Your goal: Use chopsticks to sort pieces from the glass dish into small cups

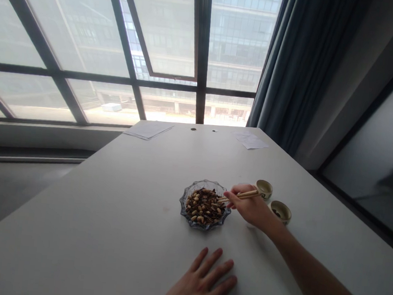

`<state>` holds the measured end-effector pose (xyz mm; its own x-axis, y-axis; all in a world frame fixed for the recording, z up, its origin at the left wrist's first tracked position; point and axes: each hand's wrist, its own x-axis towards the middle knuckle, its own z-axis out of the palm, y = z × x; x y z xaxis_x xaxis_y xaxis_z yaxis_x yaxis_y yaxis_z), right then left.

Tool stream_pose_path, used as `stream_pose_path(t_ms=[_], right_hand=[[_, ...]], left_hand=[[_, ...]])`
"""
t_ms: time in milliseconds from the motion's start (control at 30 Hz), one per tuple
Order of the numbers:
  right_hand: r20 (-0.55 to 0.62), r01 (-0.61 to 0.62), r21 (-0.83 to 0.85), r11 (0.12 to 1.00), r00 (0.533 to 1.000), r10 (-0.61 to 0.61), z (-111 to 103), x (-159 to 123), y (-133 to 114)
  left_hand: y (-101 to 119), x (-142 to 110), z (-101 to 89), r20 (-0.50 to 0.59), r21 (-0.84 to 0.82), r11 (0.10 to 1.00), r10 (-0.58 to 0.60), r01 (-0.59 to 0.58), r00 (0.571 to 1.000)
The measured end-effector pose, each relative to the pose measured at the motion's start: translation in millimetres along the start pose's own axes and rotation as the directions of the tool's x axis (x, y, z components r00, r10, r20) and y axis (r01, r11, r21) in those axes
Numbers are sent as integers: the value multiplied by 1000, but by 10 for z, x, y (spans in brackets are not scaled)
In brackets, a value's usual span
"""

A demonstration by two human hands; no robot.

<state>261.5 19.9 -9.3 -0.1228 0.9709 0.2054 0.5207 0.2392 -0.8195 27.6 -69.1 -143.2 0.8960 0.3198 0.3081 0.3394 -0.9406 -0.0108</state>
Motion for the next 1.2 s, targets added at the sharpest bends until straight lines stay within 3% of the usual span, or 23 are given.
stream_pose_path(t_ms=[267, 467, 633, 733, 800, 933, 1067, 1200], right_hand=[[4, 100, -181, 978, 995, -101, -20, -25, -58], [-14, 93, -167, 982, 995, -97, -84, -62, -126], [-72, -14, -151, 988, 997, 3, -490, -254, -447], [-211, -61, -207, 976, 977, 16, -860, -390, -528], [-294, -149, -233, 961, 953, 77, -1102, -449, -479], [-318, -320, -242, 916, 918, 237, -1438, -448, -258], [-307, -426, -228, 876, 885, 350, -1516, -355, -77], [-243, -405, -205, 891, 903, 354, -1456, -267, 52]], left_hand=[[3, 11, -27, 11, -18, 1000, -3, 4, 1000], [-1, -2, 8, 4, -26, 1000, -5, 5, 1000], [1, -10, 18, 3, -8, 1000, 4, -4, 1000], [12, -4, 6, -3, -12, 1000, -9, 9, 1000], [17, 4, -9, 2, -14, 1000, -12, 12, 1000], [9, 14, -36, 3, -6, 1000, -2, 2, 1000], [-17, 6, -23, -9, 18, 1000, 17, -17, 1000], [-33, -6, 8, -9, 34, 999, 39, -38, 999]])
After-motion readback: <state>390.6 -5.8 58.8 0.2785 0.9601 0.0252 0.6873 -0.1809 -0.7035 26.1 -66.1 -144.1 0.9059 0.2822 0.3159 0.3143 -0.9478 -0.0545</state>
